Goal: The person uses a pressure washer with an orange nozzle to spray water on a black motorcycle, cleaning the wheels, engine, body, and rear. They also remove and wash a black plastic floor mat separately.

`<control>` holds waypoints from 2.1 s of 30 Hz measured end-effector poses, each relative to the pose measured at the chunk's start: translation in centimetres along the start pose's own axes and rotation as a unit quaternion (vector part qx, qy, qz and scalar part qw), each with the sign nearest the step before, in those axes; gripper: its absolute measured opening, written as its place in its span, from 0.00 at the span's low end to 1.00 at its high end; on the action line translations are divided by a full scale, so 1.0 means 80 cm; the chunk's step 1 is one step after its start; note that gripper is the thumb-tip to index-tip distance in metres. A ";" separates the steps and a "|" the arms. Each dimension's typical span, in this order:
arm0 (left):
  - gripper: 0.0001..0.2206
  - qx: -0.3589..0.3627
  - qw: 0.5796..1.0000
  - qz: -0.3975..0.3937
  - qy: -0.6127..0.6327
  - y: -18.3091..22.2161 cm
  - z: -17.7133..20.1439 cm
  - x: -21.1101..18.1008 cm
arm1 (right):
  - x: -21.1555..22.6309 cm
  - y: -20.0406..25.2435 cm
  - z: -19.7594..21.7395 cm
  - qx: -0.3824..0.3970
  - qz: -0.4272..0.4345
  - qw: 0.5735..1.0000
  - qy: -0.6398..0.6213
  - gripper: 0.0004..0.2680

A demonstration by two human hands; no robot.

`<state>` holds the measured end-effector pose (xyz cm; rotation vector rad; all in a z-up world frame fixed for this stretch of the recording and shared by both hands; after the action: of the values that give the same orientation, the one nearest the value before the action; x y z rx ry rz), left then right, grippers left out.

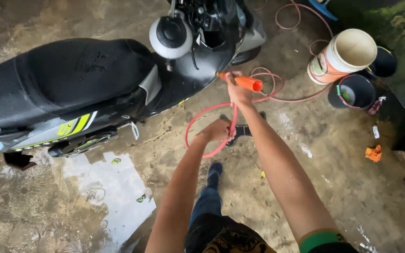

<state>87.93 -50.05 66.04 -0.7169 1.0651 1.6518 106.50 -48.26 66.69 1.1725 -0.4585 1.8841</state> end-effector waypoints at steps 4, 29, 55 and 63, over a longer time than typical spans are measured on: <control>0.13 -0.009 0.997 0.043 -0.063 -0.026 -0.001 0.051 | 0.012 0.001 -0.008 -0.078 0.042 0.996 0.003 0.10; 0.12 -0.140 0.976 0.166 0.019 0.036 0.006 0.177 | -0.046 -0.017 -0.202 0.111 -0.108 0.978 -0.143 0.10; 0.13 0.160 0.969 0.184 0.043 -0.092 -0.376 0.111 | -0.545 0.123 0.101 -0.260 -0.252 0.931 -0.044 0.12; 0.18 0.206 0.969 0.139 0.008 -0.153 -0.446 0.093 | -0.545 0.124 0.158 -0.158 -0.223 0.961 0.053 0.12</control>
<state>95.78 -77.62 40.47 -0.3179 1.5170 1.5787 114.22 -82.77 36.60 0.8694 -0.3804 1.4148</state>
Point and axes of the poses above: each hand's wrist, its own y-axis away from the middle knuckle, its own z-axis out of the back of the hand, x = y × z, the point moved 2 cm from there along -y, towards the middle knuckle, and after that the axes turned 2 degrees about -z, right-handed, at the moved point
